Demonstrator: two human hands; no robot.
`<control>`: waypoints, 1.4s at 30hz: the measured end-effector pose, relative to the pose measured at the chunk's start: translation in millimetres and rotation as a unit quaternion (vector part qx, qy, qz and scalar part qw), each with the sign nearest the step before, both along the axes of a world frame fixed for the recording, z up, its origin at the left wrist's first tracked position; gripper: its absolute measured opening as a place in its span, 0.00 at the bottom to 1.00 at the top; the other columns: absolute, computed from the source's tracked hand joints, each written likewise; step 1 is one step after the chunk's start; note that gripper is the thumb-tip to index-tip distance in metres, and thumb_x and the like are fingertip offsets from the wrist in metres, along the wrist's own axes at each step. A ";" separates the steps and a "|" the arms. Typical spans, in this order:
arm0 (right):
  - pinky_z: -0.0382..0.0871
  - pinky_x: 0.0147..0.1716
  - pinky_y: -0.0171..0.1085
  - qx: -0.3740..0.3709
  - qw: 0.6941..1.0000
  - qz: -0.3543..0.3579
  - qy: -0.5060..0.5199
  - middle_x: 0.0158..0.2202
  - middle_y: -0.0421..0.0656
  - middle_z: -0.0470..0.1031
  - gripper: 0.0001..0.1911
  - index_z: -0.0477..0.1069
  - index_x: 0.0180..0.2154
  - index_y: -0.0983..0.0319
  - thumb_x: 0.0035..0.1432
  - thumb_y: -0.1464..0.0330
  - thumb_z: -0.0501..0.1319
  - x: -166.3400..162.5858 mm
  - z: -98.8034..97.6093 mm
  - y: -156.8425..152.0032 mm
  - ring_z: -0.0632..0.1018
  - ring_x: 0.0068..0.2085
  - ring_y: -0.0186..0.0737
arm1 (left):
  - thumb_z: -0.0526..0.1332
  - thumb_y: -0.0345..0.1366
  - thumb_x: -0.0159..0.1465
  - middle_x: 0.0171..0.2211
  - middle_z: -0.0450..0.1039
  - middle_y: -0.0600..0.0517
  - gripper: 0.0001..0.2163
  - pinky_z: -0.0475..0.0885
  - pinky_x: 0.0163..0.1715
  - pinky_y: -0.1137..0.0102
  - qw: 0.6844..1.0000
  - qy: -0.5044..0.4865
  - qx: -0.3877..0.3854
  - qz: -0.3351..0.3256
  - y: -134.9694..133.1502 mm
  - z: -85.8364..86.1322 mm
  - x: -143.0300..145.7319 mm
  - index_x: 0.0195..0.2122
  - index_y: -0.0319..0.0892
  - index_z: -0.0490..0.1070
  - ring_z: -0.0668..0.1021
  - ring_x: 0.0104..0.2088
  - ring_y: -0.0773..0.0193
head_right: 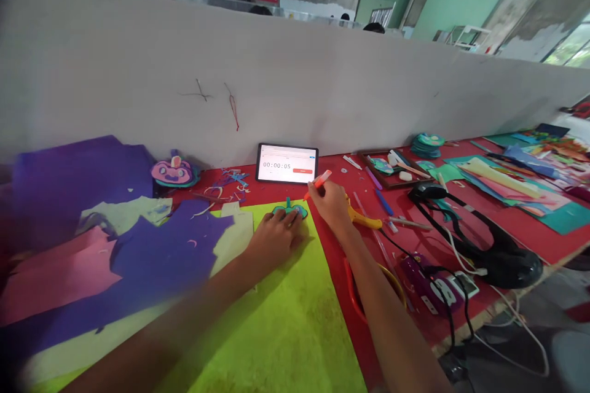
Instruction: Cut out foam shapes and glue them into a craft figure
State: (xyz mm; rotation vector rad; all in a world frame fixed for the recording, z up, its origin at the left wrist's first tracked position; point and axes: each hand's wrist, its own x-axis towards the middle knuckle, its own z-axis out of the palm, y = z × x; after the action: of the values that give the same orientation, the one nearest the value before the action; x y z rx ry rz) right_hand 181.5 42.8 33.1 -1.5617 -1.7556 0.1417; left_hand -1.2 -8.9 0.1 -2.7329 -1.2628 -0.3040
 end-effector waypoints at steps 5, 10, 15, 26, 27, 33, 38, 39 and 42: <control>0.63 0.29 0.37 -0.012 0.999 0.034 -0.013 0.21 0.41 0.73 0.13 0.69 0.25 0.59 0.61 0.62 0.57 -18.9 6.3 16.1 0.73 0.25 0.40 | 0.47 0.49 0.73 0.60 0.70 0.37 0.26 0.69 0.48 0.52 1.000 -0.002 -0.005 0.011 -3.2 0.8 2.9 0.62 0.34 0.66 0.73 0.53 0.45; 0.60 0.27 0.37 -0.014 0.998 0.051 -0.023 0.16 0.39 0.68 0.15 0.64 0.21 0.58 0.59 0.63 0.57 -33.0 -8.2 22.4 0.69 0.21 0.38 | 0.47 0.50 0.73 0.63 0.68 0.35 0.28 0.68 0.51 0.51 0.999 0.026 -0.006 0.026 -6.5 -4.0 7.4 0.63 0.33 0.67 0.72 0.58 0.40; 0.61 0.27 0.37 -0.013 0.998 0.053 -0.026 0.17 0.39 0.69 0.14 0.65 0.23 0.57 0.61 0.62 0.55 -30.1 -15.7 21.3 0.71 0.21 0.39 | 0.46 0.50 0.73 0.63 0.68 0.33 0.30 0.66 0.52 0.51 0.999 0.022 -0.016 0.028 -7.3 -6.1 9.8 0.64 0.30 0.66 0.70 0.60 0.37; 0.61 0.27 0.36 -0.016 0.997 0.068 -0.023 0.17 0.39 0.68 0.16 0.63 0.22 0.57 0.61 0.62 0.55 -29.9 -20.7 21.3 0.70 0.21 0.39 | 0.49 0.50 0.73 0.62 0.68 0.32 0.29 0.68 0.51 0.50 0.999 0.018 -0.019 0.023 -6.4 -4.3 9.9 0.64 0.30 0.66 0.71 0.59 0.39; 0.61 0.27 0.36 -0.016 0.997 0.072 -0.022 0.17 0.39 0.68 0.16 0.63 0.22 0.57 0.61 0.62 0.55 -30.1 -20.3 20.8 0.70 0.21 0.39 | 0.49 0.50 0.73 0.62 0.68 0.31 0.29 0.68 0.51 0.50 0.999 0.019 -0.019 0.023 -6.6 -4.5 10.1 0.63 0.30 0.66 0.71 0.59 0.38; 0.63 0.28 0.35 -0.006 0.997 0.080 -0.005 0.19 0.40 0.71 0.14 0.68 0.27 0.58 0.63 0.61 0.54 -32.9 -14.4 17.2 0.72 0.23 0.39 | 0.50 0.51 0.72 0.62 0.69 0.33 0.27 0.68 0.50 0.50 0.999 0.022 -0.007 0.027 -7.3 -4.5 11.2 0.61 0.34 0.69 0.73 0.58 0.38; 0.64 0.29 0.35 -0.013 0.995 0.095 -0.001 0.20 0.39 0.71 0.15 0.69 0.27 0.59 0.64 0.60 0.54 -36.0 -16.8 17.6 0.72 0.23 0.39 | 0.51 0.51 0.72 0.60 0.71 0.33 0.27 0.67 0.49 0.50 0.999 0.023 0.004 0.027 -7.2 -4.0 11.5 0.60 0.34 0.70 0.73 0.57 0.38; 0.64 0.29 0.35 -0.016 0.995 0.096 -0.002 0.20 0.39 0.72 0.15 0.70 0.28 0.59 0.64 0.60 0.55 -36.3 -18.3 18.3 0.72 0.23 0.39 | 0.50 0.51 0.72 0.60 0.71 0.33 0.28 0.67 0.49 0.50 0.999 0.024 0.004 0.026 -7.1 -3.7 11.6 0.60 0.33 0.70 0.73 0.56 0.38; 0.64 0.30 0.36 -0.022 0.995 0.102 -0.004 0.22 0.40 0.73 0.15 0.70 0.28 0.59 0.64 0.60 0.55 -36.7 -22.4 20.6 0.72 0.24 0.39 | 0.50 0.51 0.72 0.60 0.71 0.33 0.28 0.67 0.49 0.51 0.999 0.025 -0.002 0.026 -7.1 -2.0 11.9 0.61 0.32 0.69 0.73 0.56 0.39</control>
State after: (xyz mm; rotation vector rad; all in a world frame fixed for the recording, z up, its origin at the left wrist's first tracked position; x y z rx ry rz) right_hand 144.8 63.4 10.7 -1.4124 -1.9284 0.2765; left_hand 10.6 -16.0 -1.9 -2.6873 -1.3212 -0.2275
